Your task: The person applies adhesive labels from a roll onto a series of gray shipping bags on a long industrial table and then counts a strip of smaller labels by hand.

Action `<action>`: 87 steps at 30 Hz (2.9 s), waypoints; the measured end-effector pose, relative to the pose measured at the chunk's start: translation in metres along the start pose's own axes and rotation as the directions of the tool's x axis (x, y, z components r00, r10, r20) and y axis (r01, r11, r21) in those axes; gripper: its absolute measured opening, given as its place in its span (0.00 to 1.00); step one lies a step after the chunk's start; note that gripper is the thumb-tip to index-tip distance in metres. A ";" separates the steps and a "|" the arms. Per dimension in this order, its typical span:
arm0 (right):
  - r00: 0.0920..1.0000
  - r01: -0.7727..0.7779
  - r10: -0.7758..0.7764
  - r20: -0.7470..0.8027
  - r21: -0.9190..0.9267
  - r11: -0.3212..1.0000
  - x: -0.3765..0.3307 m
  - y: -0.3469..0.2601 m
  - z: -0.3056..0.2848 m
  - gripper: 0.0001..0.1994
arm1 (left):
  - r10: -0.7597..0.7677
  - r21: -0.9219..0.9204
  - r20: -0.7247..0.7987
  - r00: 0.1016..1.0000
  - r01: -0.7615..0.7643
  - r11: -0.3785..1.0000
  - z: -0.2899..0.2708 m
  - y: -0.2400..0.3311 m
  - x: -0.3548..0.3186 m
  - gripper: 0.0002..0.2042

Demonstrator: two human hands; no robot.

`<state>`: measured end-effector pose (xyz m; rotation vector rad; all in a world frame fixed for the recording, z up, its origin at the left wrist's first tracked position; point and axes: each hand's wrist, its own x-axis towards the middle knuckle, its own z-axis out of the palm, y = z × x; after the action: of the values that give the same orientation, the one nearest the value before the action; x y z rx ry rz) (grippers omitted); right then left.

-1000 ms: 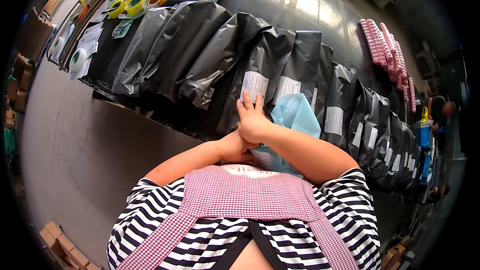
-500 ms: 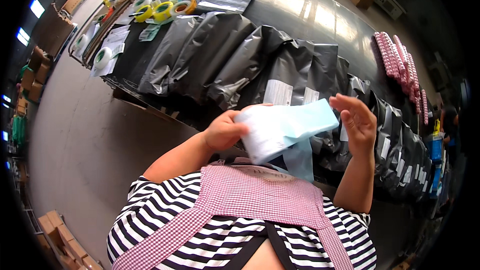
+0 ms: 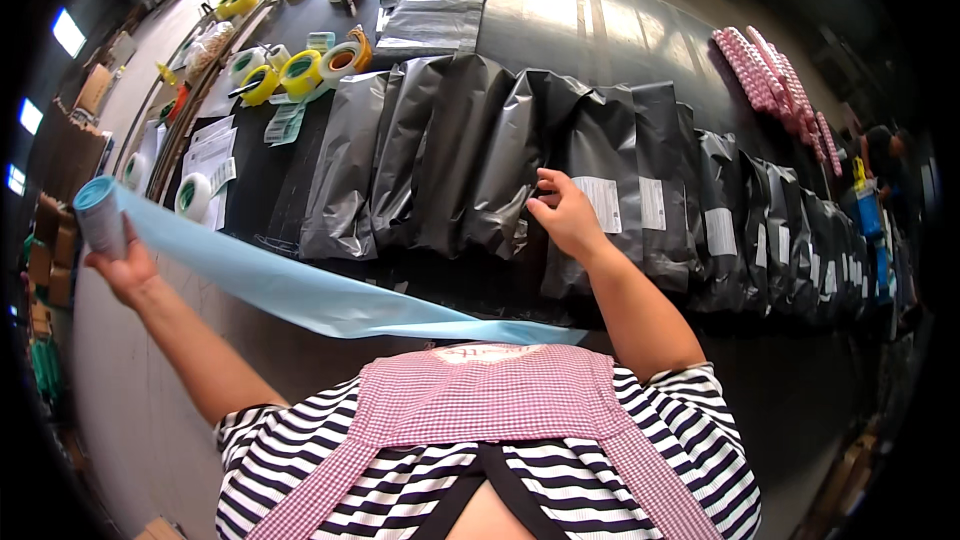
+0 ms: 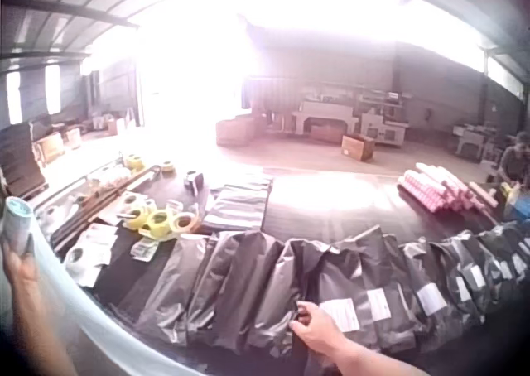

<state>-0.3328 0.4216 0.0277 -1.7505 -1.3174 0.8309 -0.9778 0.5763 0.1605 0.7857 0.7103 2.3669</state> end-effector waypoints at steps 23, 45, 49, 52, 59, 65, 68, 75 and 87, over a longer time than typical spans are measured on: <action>0.891 -0.330 0.028 -0.453 -0.603 0.727 -0.039 -0.021 0.012 0.37 | -0.317 0.034 0.247 0.916 0.318 0.947 -0.045 -0.068 -0.076 0.36; 0.984 0.012 -0.158 -0.080 -0.861 0.508 0.068 -0.033 0.008 0.31 | -0.794 0.183 0.594 0.131 0.939 0.292 0.063 -0.065 -0.229 0.19; 0.992 0.043 -0.129 -0.005 -0.929 0.368 0.128 -0.022 -0.002 0.38 | -0.770 0.155 0.633 0.078 0.962 0.225 0.076 -0.067 -0.252 0.19; 0.998 0.047 -0.058 0.026 -0.920 0.388 0.154 -0.019 -0.007 0.46 | -0.778 0.096 0.621 0.100 0.975 0.202 0.083 -0.065 -0.274 0.23; 0.948 -0.148 0.315 0.045 -0.813 0.564 0.193 0.016 -0.035 0.65 | -0.873 0.062 0.470 0.132 0.981 0.182 0.080 -0.067 -0.310 0.28; 0.888 0.357 -0.460 -0.002 -0.629 0.690 0.124 -0.038 -0.031 0.30 | -0.901 0.134 0.415 0.128 0.971 0.199 0.094 -0.083 -0.324 0.20; 0.484 0.837 -0.874 -0.035 -0.274 0.474 0.036 -0.099 0.000 0.18 | -0.870 0.223 0.472 0.144 0.935 0.275 0.103 -0.089 -0.326 0.16; 0.588 0.763 -0.800 0.120 -0.410 0.500 -0.037 -0.129 0.032 0.29 | -0.827 0.497 0.559 0.059 0.775 0.391 0.113 -0.091 -0.335 0.11; 0.578 0.808 -0.815 0.040 -0.166 0.565 -0.051 -0.115 0.074 0.29 | -0.658 0.580 0.729 0.189 0.340 0.740 0.084 -0.061 -0.319 0.14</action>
<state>-0.4619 0.4055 0.0950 -1.0151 -1.9633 0.1325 -0.6848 0.4446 0.0624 1.5144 0.6418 0.8791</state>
